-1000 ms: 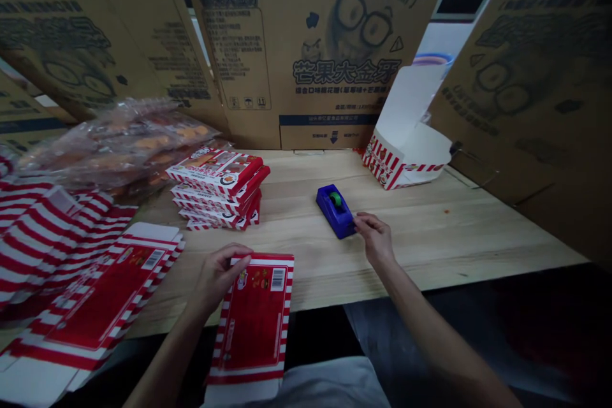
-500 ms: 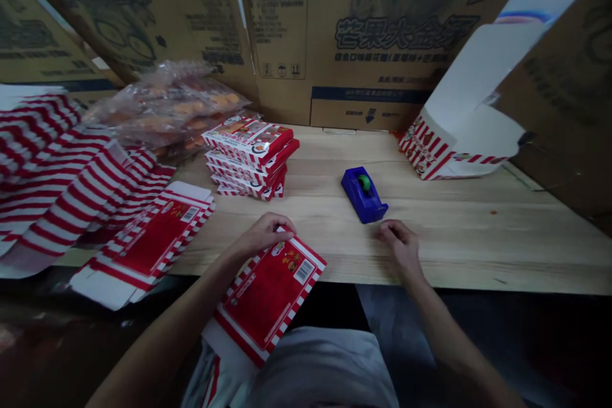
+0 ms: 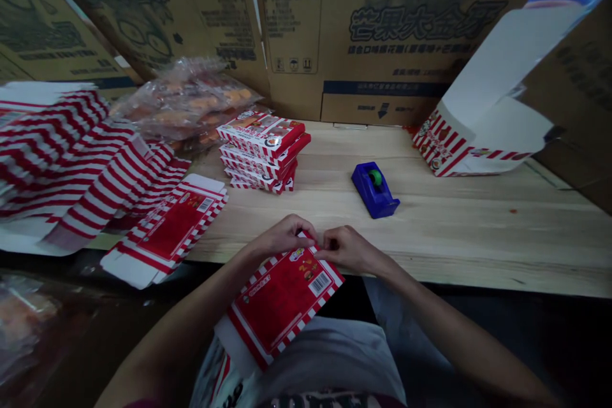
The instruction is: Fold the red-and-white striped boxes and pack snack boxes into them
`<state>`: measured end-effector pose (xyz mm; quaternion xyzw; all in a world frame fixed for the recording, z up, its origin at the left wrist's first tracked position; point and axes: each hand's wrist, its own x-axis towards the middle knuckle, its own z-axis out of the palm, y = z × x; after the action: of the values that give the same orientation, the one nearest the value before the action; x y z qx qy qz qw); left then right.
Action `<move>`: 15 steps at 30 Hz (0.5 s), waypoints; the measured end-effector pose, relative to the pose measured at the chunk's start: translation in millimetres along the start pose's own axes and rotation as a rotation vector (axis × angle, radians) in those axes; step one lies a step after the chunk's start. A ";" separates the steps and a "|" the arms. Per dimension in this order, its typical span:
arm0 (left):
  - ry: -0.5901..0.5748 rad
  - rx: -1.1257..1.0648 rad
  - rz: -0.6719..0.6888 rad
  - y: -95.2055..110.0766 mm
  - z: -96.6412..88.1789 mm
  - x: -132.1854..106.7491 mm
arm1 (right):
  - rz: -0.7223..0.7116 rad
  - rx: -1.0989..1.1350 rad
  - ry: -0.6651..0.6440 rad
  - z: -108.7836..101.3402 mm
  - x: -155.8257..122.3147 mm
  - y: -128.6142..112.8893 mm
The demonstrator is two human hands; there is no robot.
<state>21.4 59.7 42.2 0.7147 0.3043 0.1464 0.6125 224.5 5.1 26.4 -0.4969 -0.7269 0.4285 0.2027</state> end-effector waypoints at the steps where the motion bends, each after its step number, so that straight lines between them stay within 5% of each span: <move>1: -0.009 -0.002 0.010 2.9 -1.0 -2.9 | 0.037 0.121 -0.041 0.2 -0.4 0.7; 9: -0.161 -0.059 0.260 47.3 -3.8 -19.4 | 0.185 1.206 -0.476 19.9 -8.3 -8.0; 13: -0.101 -0.102 0.278 61.5 -10.0 -29.5 | 0.190 1.512 -0.317 44.8 -9.5 -11.8; 15: 0.059 -0.173 0.241 59.2 -15.5 -35.2 | 0.192 1.520 -0.238 48.8 -7.3 -13.3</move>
<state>0.3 46.5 108.3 0.6861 0.2204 0.2656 0.6404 185.1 -23.8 11.5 -0.2329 -0.2040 0.8759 0.3701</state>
